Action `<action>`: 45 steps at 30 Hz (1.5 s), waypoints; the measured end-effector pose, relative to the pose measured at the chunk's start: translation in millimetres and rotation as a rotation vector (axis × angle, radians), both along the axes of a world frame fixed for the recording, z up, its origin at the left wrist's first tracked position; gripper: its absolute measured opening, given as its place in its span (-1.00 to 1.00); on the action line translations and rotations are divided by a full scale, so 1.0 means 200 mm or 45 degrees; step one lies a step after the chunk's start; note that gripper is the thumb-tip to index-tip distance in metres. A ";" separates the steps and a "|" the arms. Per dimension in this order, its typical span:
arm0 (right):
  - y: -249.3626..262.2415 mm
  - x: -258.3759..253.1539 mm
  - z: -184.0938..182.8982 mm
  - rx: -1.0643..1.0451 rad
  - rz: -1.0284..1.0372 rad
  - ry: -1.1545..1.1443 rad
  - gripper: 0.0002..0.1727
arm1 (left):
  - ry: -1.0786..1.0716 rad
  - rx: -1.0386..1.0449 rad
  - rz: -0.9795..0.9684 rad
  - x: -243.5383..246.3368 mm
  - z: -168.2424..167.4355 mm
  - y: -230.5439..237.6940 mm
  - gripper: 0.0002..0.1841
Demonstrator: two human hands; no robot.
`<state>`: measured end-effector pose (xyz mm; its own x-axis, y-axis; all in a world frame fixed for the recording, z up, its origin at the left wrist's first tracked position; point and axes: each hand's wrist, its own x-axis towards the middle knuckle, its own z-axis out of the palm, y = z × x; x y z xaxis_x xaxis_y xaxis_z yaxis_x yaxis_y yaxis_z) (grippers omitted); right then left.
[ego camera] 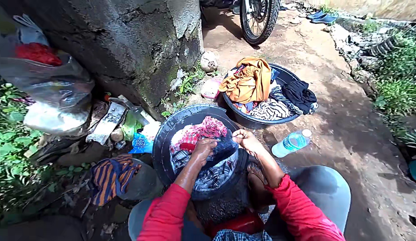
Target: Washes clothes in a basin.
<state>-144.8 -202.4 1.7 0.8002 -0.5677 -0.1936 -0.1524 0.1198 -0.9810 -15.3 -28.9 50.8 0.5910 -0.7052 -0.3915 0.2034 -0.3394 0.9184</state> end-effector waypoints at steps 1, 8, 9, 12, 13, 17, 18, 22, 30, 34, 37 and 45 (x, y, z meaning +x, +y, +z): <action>0.00 0.00 -0.01 -0.008 0.007 -0.003 -0.78 | -0.011 0.009 -0.023 0.00 -0.01 0.00 -0.84; -0.03 -0.05 -0.06 -0.079 -0.026 -0.002 -0.85 | -0.062 -0.002 -0.157 -0.04 -0.09 -0.07 -0.85; -0.03 -0.04 -0.06 -0.089 -0.032 -0.003 -0.86 | -0.081 0.001 -0.172 -0.05 -0.09 -0.07 -0.84; 0.00 -0.01 -0.05 -0.127 -0.025 -0.005 -0.88 | -0.164 0.039 -0.234 -0.05 -0.07 -0.07 -0.81; 0.01 0.00 -0.05 -0.140 -0.010 -0.007 -0.88 | -0.182 0.055 -0.248 -0.05 -0.06 -0.06 -0.80; 0.03 0.02 -0.08 -0.153 0.039 0.009 -0.90 | -0.224 0.080 -0.247 -0.05 -0.06 -0.02 -0.78; 0.03 0.03 -0.08 -0.147 0.042 0.009 -0.90 | -0.224 0.074 -0.226 -0.05 -0.05 -0.01 -0.78; 0.06 0.02 -0.07 -0.104 0.050 0.010 -0.90 | -0.193 0.047 -0.133 -0.03 -0.03 0.04 -0.79; -0.01 -0.05 -0.12 -0.176 0.107 0.074 -0.86 | -0.199 0.084 -0.246 -0.10 -0.08 -0.05 -0.83; -0.02 -0.06 -0.13 -0.206 0.150 0.126 -0.86 | -0.193 0.105 -0.301 -0.11 -0.09 -0.07 -0.81; -0.02 -0.07 -0.13 -0.238 0.155 0.143 -0.86 | -0.175 0.108 -0.306 -0.11 -0.11 -0.08 -0.83; -0.05 -0.08 -0.15 -0.182 0.093 0.153 -0.88 | -0.194 0.120 -0.321 -0.12 -0.14 -0.13 -0.80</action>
<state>-160.9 -213.2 -28.1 0.8165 -0.5372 -0.2116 -0.2724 -0.0352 -0.9615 -39.6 -54.7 22.0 0.4588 -0.8021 -0.3822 -0.0359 -0.4466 0.8940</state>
